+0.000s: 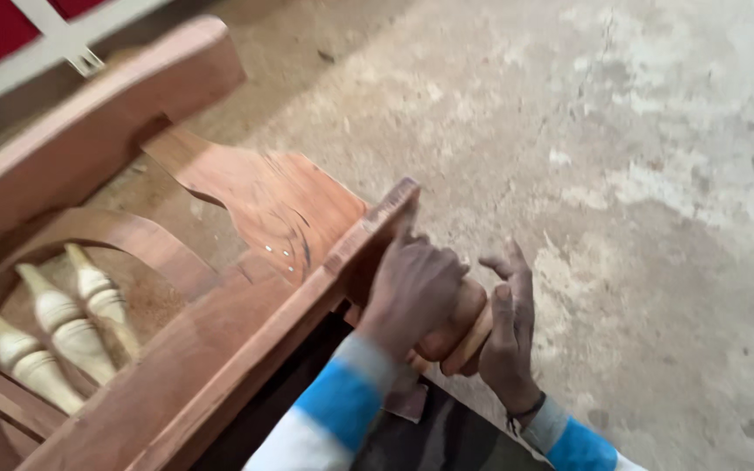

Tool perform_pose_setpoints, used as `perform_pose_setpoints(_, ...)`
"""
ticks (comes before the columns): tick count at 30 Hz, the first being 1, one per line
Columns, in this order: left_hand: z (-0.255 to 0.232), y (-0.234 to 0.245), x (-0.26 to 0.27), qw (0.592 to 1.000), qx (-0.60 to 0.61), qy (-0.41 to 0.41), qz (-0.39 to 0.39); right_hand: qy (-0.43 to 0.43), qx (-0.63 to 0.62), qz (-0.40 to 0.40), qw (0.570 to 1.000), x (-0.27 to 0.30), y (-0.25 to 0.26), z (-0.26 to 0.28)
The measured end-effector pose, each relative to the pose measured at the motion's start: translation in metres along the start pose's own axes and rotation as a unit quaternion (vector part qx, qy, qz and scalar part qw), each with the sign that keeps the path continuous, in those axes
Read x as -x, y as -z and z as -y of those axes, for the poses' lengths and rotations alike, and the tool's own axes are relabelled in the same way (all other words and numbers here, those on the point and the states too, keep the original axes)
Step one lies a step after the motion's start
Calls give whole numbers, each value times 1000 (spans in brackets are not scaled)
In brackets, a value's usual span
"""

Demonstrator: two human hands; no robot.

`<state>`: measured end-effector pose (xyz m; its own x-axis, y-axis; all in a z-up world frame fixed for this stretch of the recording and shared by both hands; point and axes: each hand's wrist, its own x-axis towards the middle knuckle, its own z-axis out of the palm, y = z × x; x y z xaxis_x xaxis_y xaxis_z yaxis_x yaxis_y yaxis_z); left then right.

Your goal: The person sands various surfaces and decorative legs of a large wooden furniture frame using small pieces of sandpaper by hand.

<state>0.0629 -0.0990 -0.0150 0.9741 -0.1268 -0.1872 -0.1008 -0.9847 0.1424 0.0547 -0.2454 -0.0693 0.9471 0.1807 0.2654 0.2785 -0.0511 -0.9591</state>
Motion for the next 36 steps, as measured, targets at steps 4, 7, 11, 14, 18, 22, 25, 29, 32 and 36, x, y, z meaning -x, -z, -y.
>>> perform_pose_setpoints(4, 7, 8, 79, 963, 10, -42, -268, 24, 8, -7, 1000, 0, -1, 1)
perform_pose_setpoints(7, 7, 8, 100, 963, 0, -30, -266, 18, 10, -18, 1000, 2, -2, 2)
perform_pose_setpoints(11, 14, 2, 78, 958, 25, -47, -283, 13, 4, -22, 1000, 5, -2, -6)
perform_pose_setpoints(14, 15, -11, 16, 997, -1, -57, -57, 20, 17, -23, 999, 5, 1, -6)
perform_pose_setpoints(18, 15, -33, -87, 996, -24, -67, 51, 44, 17, -23, 999, 0, -1, -6)
perform_pose_setpoints(22, 16, -34, -114, 991, 19, -40, 130, 34, 40, -24, 998, -4, 1, -7)
perform_pose_setpoints(25, 15, -29, -35, 998, 35, -42, -44, 38, 41, -15, 998, -2, 0, -9)
perform_pose_setpoints(29, 11, -8, 63, 973, -6, -41, -228, 53, 17, -27, 998, 2, -2, -12)
perform_pose_setpoints(32, 12, -16, 112, 948, 20, -32, -317, 53, -8, -37, 998, 2, -5, -11)
perform_pose_setpoints(36, 17, -26, 121, 953, 28, -29, -300, 33, -43, -28, 998, 3, -4, -7)
